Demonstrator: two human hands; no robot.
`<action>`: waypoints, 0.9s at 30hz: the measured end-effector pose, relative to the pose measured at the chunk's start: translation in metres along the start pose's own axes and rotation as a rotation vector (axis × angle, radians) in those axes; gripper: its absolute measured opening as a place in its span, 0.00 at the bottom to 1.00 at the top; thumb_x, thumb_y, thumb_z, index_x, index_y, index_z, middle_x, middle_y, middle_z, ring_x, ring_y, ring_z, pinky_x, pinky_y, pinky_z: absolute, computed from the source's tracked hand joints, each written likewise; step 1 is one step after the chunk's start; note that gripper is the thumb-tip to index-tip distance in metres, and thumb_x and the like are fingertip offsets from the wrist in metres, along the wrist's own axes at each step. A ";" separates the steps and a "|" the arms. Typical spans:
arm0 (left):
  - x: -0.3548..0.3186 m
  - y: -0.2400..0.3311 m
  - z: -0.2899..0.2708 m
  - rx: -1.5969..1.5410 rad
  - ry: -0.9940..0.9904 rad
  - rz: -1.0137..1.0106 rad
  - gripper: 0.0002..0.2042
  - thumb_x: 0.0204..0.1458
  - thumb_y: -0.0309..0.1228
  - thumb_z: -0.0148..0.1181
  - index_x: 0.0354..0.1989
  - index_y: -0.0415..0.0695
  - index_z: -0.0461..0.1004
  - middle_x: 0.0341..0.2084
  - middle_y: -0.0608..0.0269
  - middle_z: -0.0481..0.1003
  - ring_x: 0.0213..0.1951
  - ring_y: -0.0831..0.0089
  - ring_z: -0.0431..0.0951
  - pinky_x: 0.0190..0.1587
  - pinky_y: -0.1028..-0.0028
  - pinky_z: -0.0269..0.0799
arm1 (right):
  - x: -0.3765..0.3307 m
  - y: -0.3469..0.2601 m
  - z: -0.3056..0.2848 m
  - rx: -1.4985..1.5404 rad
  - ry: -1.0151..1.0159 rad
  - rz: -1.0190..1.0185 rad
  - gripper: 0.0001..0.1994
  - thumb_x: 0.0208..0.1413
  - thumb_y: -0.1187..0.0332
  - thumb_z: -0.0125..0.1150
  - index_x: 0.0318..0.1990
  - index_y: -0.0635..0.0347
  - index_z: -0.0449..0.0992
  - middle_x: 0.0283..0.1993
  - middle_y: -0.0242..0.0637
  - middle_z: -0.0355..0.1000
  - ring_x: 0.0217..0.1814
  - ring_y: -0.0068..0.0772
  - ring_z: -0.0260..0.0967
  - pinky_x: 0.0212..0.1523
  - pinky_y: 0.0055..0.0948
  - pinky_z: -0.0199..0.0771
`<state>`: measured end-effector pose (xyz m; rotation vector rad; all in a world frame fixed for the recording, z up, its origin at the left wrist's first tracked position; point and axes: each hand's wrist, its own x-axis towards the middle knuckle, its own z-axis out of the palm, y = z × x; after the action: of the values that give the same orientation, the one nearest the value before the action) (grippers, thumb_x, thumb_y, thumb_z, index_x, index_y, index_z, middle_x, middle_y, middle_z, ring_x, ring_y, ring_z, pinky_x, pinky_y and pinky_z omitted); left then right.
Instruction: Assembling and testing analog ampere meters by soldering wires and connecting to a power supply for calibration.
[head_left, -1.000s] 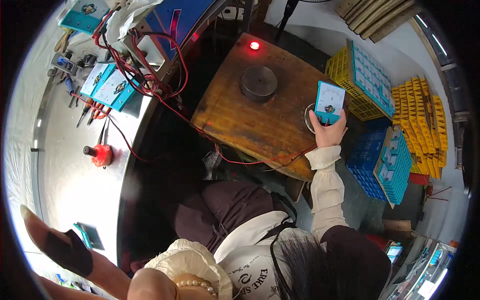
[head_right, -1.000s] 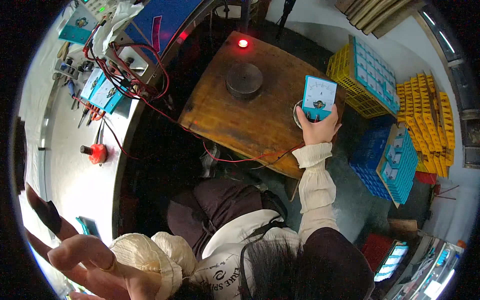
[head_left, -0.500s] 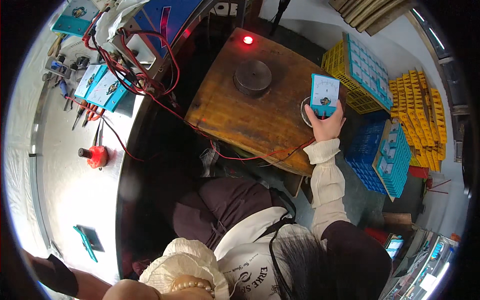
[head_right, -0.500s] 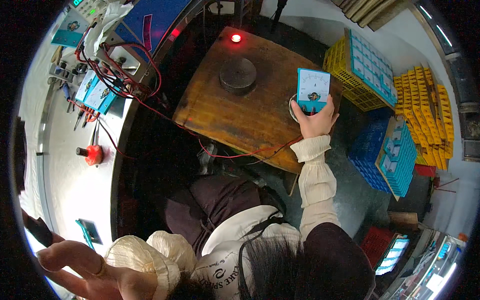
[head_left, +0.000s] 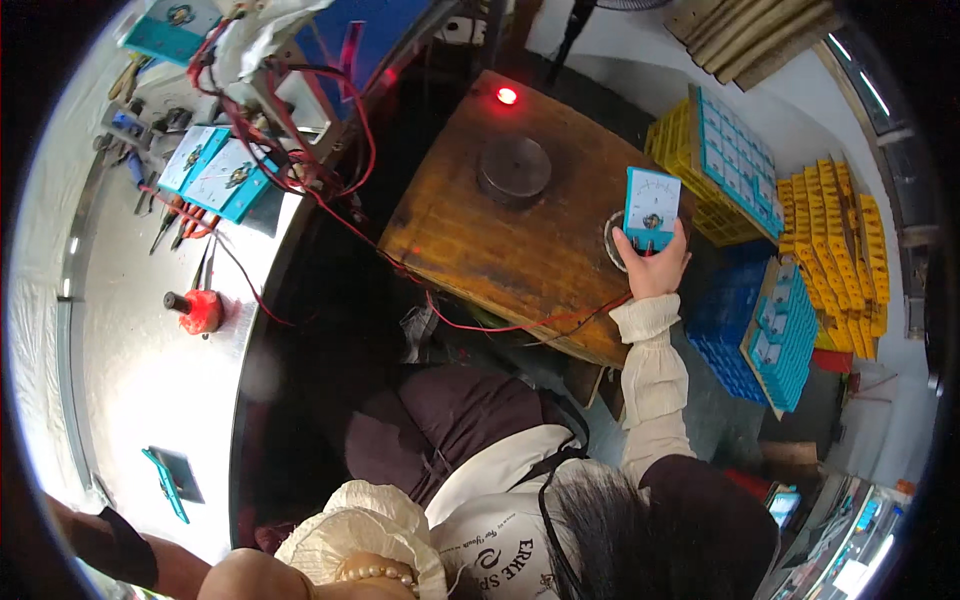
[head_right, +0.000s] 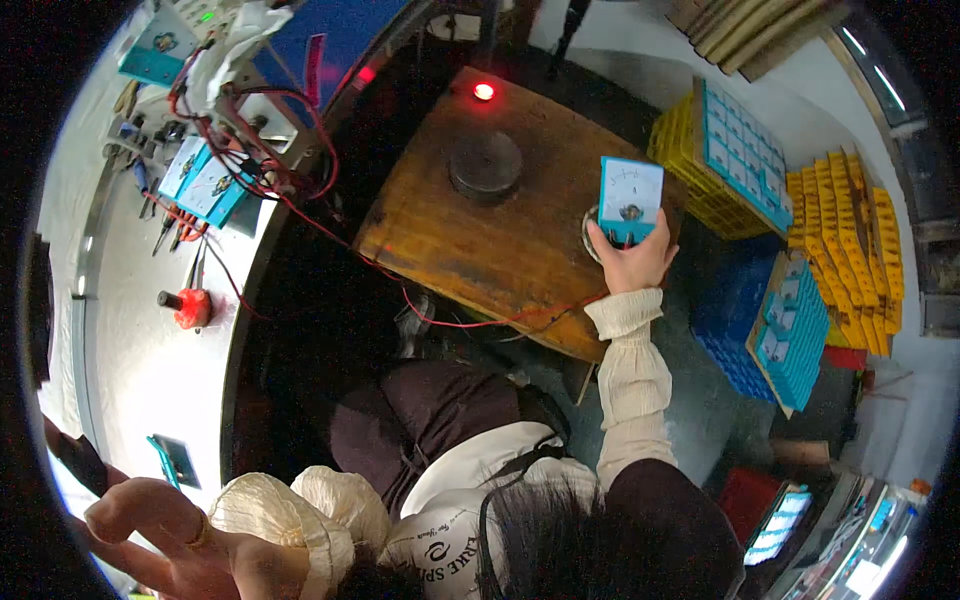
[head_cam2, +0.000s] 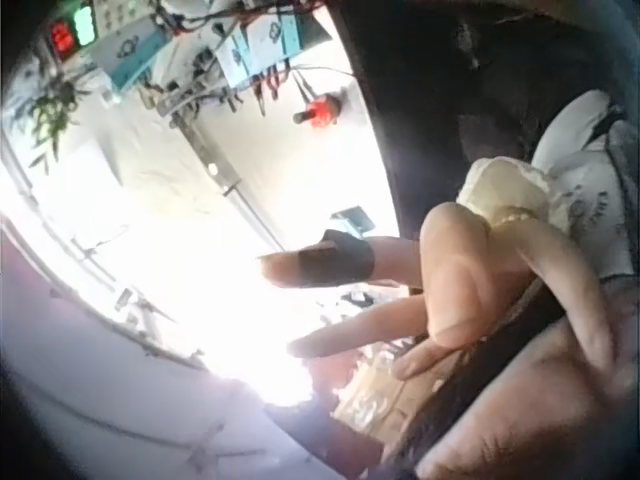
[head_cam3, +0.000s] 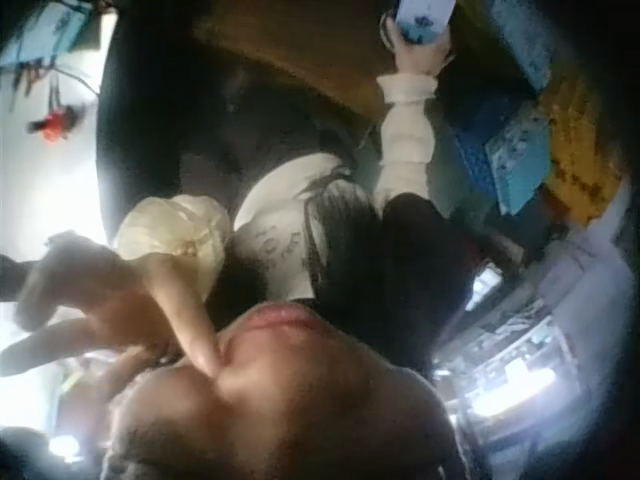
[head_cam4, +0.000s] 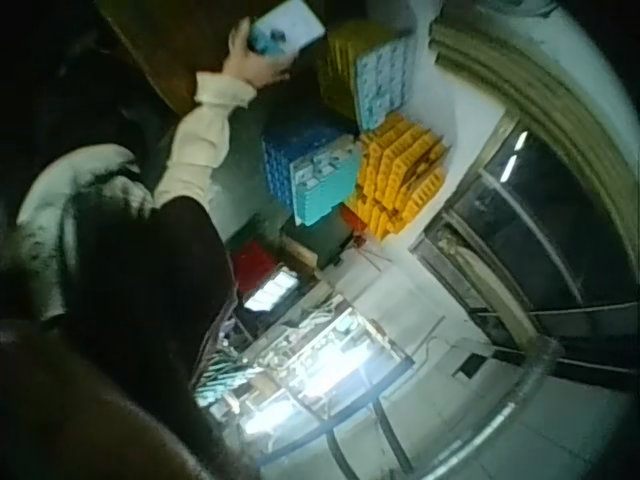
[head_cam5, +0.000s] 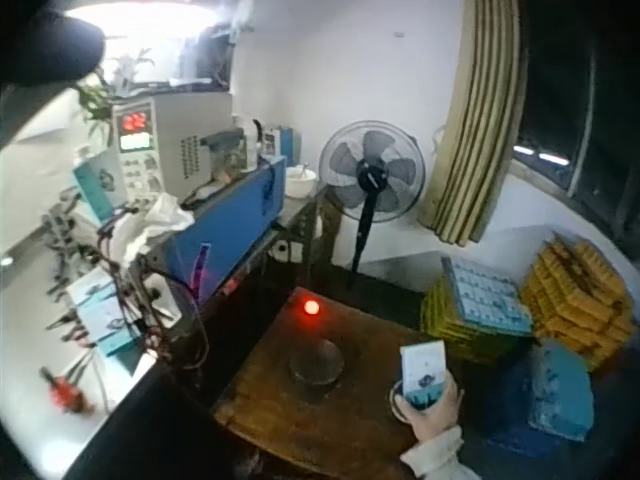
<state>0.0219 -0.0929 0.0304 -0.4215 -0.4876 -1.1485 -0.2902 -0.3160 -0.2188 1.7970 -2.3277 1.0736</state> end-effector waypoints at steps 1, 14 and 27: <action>0.018 0.012 0.004 0.169 0.000 -0.131 0.36 0.55 0.37 0.60 0.72 0.55 0.49 0.73 0.62 0.35 0.73 0.62 0.41 0.59 0.62 0.63 | -0.001 -0.001 0.001 -0.009 0.011 -0.021 0.51 0.36 0.40 0.74 0.62 0.66 0.62 0.58 0.52 0.68 0.62 0.54 0.64 0.71 0.57 0.40; -0.007 0.045 0.026 0.498 -0.099 0.387 0.30 0.63 0.39 0.46 0.72 0.50 0.47 0.71 0.55 0.45 0.70 0.58 0.52 0.65 0.60 0.59 | 0.003 0.021 0.009 0.071 -0.087 -0.008 0.51 0.41 0.36 0.69 0.66 0.64 0.59 0.65 0.50 0.62 0.67 0.56 0.57 0.72 0.56 0.39; -0.047 0.121 0.013 0.693 -0.491 0.651 0.29 0.64 0.47 0.45 0.72 0.53 0.49 0.71 0.60 0.45 0.73 0.64 0.38 0.68 0.50 0.56 | -0.069 -0.143 0.007 0.615 -0.239 -0.213 0.47 0.44 0.64 0.77 0.69 0.61 0.52 0.65 0.47 0.58 0.62 0.41 0.62 0.60 0.40 0.65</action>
<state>0.1172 -0.0080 0.0060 -0.2153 -1.0403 -0.1953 -0.1415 -0.2764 -0.1794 2.4212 -1.9720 1.7579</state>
